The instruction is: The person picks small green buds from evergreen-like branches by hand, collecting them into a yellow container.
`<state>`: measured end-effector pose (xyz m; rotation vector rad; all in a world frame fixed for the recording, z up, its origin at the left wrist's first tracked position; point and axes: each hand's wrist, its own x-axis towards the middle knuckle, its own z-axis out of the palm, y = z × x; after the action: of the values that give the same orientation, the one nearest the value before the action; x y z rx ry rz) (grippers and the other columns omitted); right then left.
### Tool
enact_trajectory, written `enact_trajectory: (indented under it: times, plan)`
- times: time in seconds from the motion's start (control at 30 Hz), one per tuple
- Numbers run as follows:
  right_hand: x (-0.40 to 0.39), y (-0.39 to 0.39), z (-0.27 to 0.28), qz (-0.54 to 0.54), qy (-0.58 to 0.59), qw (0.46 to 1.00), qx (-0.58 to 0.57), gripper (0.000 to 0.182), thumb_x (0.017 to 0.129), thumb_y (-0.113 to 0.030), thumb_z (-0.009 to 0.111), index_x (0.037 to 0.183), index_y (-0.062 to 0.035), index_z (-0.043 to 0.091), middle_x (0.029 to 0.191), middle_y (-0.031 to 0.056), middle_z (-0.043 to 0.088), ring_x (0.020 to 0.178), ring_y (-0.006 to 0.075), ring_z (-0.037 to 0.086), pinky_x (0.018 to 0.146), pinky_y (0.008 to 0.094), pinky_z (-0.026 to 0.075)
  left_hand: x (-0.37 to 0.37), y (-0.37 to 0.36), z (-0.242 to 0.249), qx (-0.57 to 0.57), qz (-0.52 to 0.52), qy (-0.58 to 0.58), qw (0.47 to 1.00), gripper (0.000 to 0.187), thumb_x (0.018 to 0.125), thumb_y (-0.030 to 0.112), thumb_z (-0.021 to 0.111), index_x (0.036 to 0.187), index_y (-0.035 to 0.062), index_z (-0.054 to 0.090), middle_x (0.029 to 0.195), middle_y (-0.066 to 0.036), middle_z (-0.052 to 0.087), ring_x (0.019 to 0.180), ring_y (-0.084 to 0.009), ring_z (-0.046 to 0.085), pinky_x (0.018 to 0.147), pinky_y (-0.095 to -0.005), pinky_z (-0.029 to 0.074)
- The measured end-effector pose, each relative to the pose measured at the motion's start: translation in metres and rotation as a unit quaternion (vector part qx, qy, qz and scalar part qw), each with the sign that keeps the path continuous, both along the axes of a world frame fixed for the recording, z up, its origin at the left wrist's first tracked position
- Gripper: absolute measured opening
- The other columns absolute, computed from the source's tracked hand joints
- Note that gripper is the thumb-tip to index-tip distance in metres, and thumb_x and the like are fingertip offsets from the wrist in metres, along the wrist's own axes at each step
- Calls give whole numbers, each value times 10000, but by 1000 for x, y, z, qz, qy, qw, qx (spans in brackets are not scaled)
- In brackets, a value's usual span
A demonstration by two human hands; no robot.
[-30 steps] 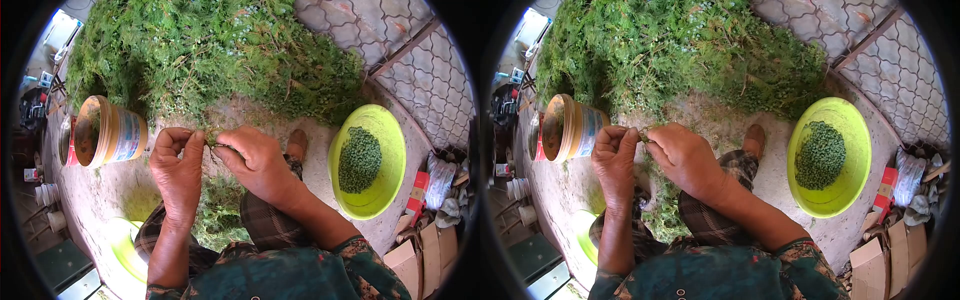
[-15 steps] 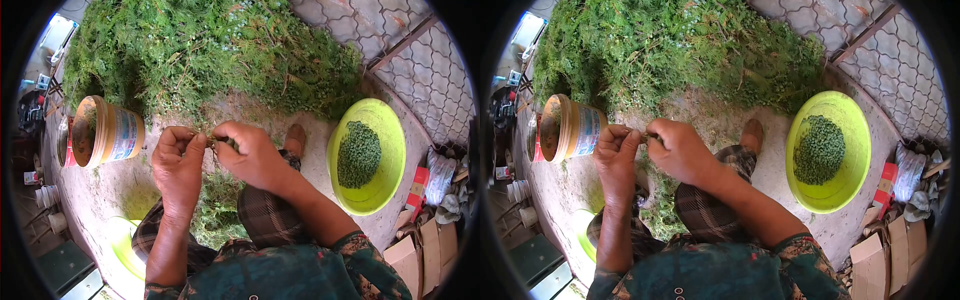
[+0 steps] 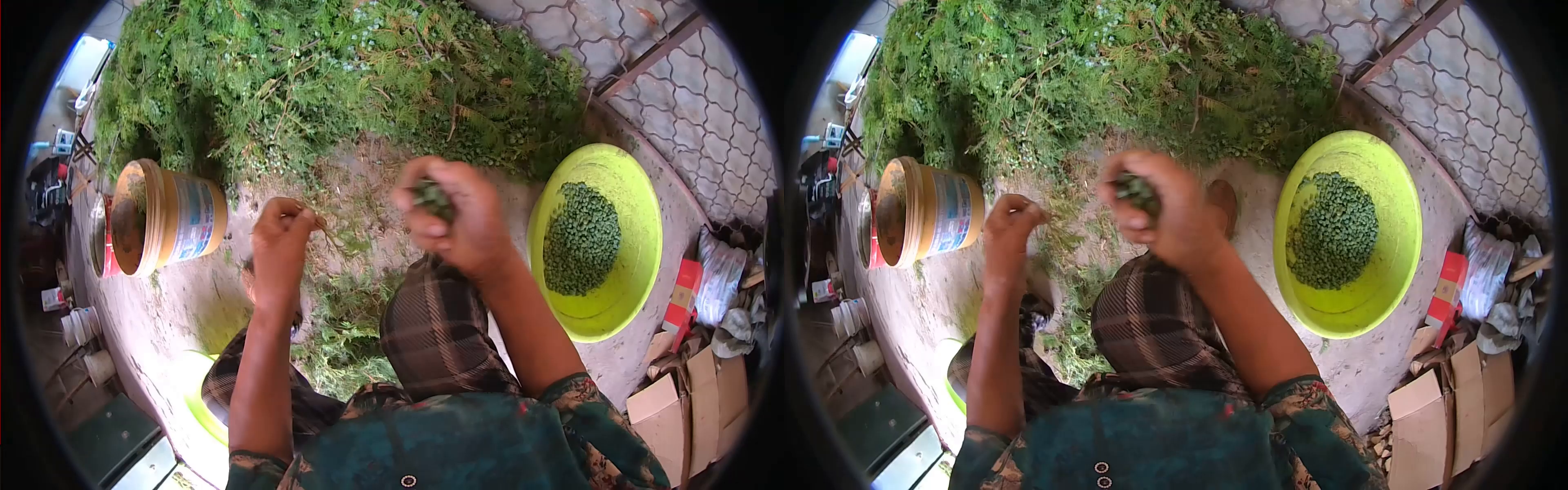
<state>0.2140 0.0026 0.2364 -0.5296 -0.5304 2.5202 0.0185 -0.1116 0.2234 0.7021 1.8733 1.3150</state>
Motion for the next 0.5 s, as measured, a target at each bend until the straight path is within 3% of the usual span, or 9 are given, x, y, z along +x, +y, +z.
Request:
enact_trajectory:
  times: [0.07, 0.13, 0.2, 0.23, 0.27, 0.33, 0.4, 0.47, 0.5]
  plan:
    - [38, 12, 0, -59, -86, 993, 59, 256, 890, -293, 484, 770, -76, 548, 648, -9, 522, 423, 33, 367, 353, 180, 307, -5, -11, -39, -180, -144, 148, 962, 123, 813, 125, 560, 821, 2, 553, 826, -121, 631, 746, -235, 594, 698, -388, 469]
    - [90, 24, 5, -162, -195, 965, 69, 211, 871, -277, 558, 756, -102, 542, 648, -21, 530, 429, 17, 387, 352, 160, 300, 4, -28, -88, -330, -341, 206, 856, 156, 786, 150, 550, 823, 5, 593, 894, -154, 645, 821, -330, 610, 737, -426, 475]
    - [167, 36, -21, -258, -331, 903, 91, 211, 850, -307, 585, 780, -113, 537, 695, 2, 541, 472, 30, 413, 401, 181, 343, 21, -55, -124, -368, -535, 154, 745, 176, 777, 144, 537, 839, 9, 631, 916, -180, 643, 878, -364, 613, 778, -442, 479]
    - [201, 39, -28, -244, -506, 804, 196, 225, 847, -301, 593, 851, -76, 581, 771, 38, 578, 561, 67, 502, 497, 213, 420, 26, -62, -134, -363, -620, 108, 687, 184, 775, 129, 530, 853, 8, 644, 903, -195, 640, 891, -358, 616, 792, -445, 481]
    - [226, 38, -38, -242, -507, 805, 193, 225, 847, -301, 593, 851, -76, 581, 771, 38, 578, 561, 67, 502, 497, 213, 420, 27, -61, -139, -367, -620, 105, 685, 184, 775, 129, 530, 853, 8, 644, 903, -195, 640, 891, -358, 616, 792, -445, 481]
    - [269, 35, -63, -208, -635, 651, 361, 249, 845, -268, 597, 937, -36, 596, 853, 75, 603, 647, 106, 555, 580, 237, 453, 28, -58, -147, -429, -629, 147, 631, 193, 782, 150, 538, 849, 11, 655, 887, -204, 637, 870, -370, 617, 779, -451, 487]
    - [285, 34, -83, -160, -715, 455, 506, 299, 843, -235, 602, 1023, 3, 611, 936, 113, 628, 733, 145, 607, 663, 261, 485, 10, -52, -154, -406, -472, 231, 748, 189, 787, 163, 545, 840, 18, 653, 866, -204, 639, 837, -382, 620, 746, -454, 494]
    - [200, 30, -47, -201, -606, 715, 285, 274, 842, -207, 602, 1023, -1, 613, 936, 101, 633, 716, 138, 603, 649, 252, 483, -29, -60, -203, -302, -333, 336, 828, 166, 802, 174, 542, 823, 56, 658, 809, -207, 637, 795, -387, 615, 703, -461, 486]
    - [170, 30, -45, -151, -551, 778, 262, 269, 844, -202, 602, 1022, 0, 611, 933, 91, 632, 710, 133, 601, 643, 251, 482, -42, -48, -205, -300, -259, 319, 861, 163, 807, 179, 545, 830, 67, 661, 810, -201, 639, 794, -384, 616, 707, -456, 484]
